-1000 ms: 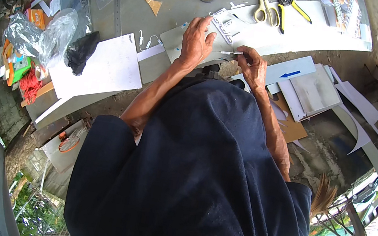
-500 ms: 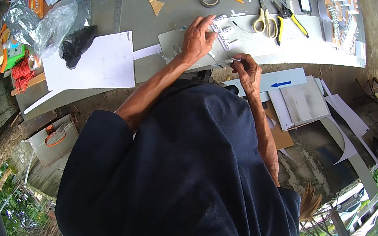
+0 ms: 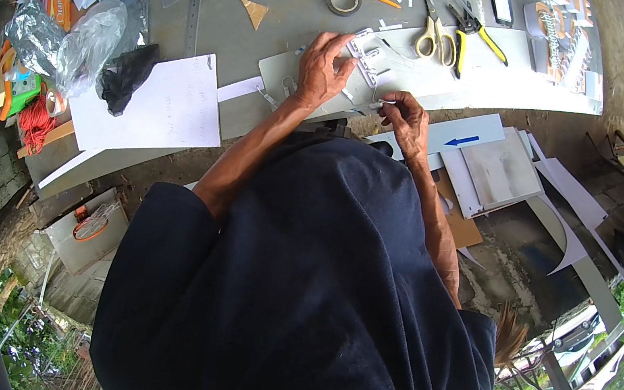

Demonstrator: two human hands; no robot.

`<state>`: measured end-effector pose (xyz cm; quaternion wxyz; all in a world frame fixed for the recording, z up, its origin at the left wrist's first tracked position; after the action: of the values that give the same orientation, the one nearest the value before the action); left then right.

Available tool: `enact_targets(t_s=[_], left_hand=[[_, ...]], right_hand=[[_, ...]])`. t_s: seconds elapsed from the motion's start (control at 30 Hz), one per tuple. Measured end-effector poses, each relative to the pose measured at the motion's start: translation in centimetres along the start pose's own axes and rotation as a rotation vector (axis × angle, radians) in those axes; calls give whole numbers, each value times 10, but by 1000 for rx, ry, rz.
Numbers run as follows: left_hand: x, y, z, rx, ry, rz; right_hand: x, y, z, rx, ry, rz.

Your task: Assembling 3D lettering for signage, including applying adhesive tape and preparing components.

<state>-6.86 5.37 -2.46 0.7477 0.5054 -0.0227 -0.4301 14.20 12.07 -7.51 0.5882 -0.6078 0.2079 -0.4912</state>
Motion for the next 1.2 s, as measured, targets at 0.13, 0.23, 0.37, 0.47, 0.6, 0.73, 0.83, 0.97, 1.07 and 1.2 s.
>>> enact_targets(t_s=[0.13, 0.23, 0.37, 0.47, 0.6, 0.73, 0.83, 0.97, 1.07, 1.2], left_hand=[[0, 1, 0, -4, -8, -7], [-1, 3, -1, -4, -28, 4], [-2, 3, -1, -3, -29, 1], [-1, 0, 0, 7, 3, 11], [-1, 1, 0, 3, 4, 2], [0, 1, -1, -2, -16, 9], [1, 0, -2, -8, -27, 3], [0, 2, -1, -9, -29, -8], [0, 1, -2, -15, -28, -8], [0, 1, -2, -13, -28, -5]], right_hand=[[-1, 2, 1, -7, -2, -15], [-1, 3, 0, -29, -15, -22], [-3, 5, 0, -47, -19, -29], [-4, 5, 0, -48, -23, -26], [-2, 3, -1, -49, -34, -33], [-2, 5, 0, -49, -33, -39], [-2, 5, -1, -49, -34, -38], [-2, 6, 0, -57, -30, -44], [-2, 4, -1, -61, -30, -45], [-2, 5, 1, -33, -21, -51]])
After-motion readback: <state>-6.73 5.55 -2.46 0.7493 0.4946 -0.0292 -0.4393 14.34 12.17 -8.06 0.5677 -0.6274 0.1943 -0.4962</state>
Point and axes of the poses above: each hand's wrist, its own x-axis away from the middle knuckle, its own z-axis out of the back of the hand, y = z × x, the point moved 10 cm from there along -x, towards the middle knuckle, and after that the axes turned 11 degrees about y, right-handed, at the moved point
